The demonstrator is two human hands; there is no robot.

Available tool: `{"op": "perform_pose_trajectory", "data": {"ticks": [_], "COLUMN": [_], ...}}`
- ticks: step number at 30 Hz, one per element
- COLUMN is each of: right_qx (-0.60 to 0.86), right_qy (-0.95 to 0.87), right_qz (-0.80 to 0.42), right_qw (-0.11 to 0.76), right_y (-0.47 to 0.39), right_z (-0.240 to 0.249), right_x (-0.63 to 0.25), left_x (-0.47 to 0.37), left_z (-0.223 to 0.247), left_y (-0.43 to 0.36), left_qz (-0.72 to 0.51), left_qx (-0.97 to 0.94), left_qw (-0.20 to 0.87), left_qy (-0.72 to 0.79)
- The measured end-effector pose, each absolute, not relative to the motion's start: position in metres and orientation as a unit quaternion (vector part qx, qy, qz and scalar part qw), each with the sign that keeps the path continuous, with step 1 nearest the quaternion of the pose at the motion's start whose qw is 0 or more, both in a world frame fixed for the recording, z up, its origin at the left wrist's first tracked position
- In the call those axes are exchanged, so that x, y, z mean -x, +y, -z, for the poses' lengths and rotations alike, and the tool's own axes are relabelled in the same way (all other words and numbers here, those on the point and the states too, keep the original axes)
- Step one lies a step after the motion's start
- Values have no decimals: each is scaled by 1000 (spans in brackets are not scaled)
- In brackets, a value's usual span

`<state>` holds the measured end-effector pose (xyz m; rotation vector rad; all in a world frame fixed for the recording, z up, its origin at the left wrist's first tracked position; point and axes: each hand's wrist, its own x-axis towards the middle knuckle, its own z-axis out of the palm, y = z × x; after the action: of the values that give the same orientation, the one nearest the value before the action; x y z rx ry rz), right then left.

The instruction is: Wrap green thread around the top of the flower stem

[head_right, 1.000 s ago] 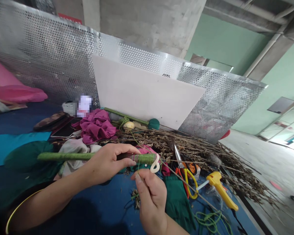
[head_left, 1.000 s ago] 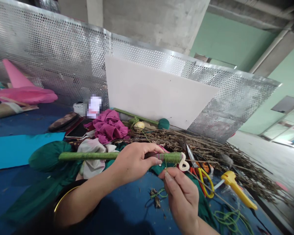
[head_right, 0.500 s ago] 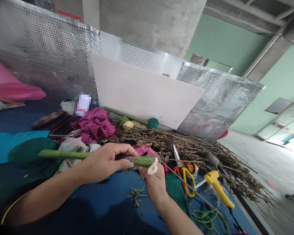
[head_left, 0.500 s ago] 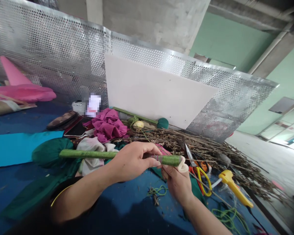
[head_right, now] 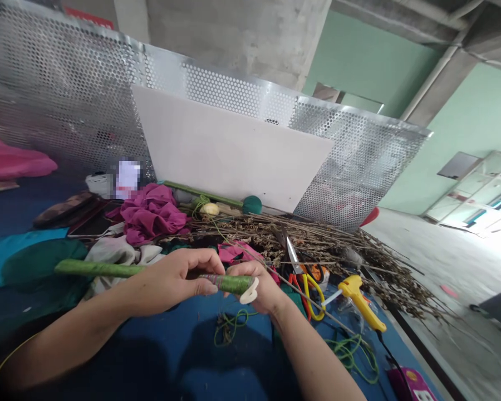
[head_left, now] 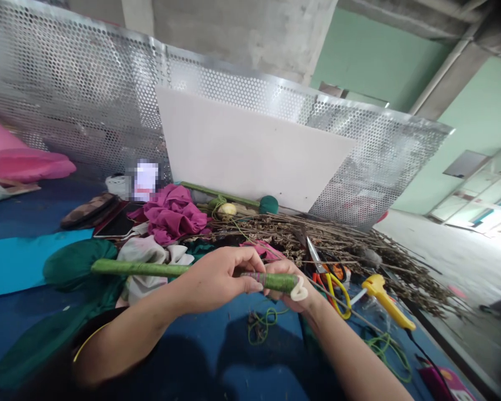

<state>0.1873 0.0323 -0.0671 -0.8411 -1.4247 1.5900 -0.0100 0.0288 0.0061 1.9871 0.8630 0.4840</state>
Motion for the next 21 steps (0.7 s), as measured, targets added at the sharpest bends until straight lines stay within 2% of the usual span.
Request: {"op": "perform_pose_trajectory", "data": {"ticks": [5,12,21], "right_qx": [368,416,431], "right_qy": [-556,-589,-516], "right_qz": [-609,-546,-622], "right_qw": [428,427,400], "right_y": [39,41,27], "right_z": [74,59,53], "right_x": [-186,-203,-194], "left_x": [9,4,-7], "left_z": [-7,3,21], "left_y": [28,29,31], "left_qz": [-181,-136,-123], "left_qx": [-806,-818,-810], "left_qw": [443,425,422], "left_qy": [349,362,387]}}
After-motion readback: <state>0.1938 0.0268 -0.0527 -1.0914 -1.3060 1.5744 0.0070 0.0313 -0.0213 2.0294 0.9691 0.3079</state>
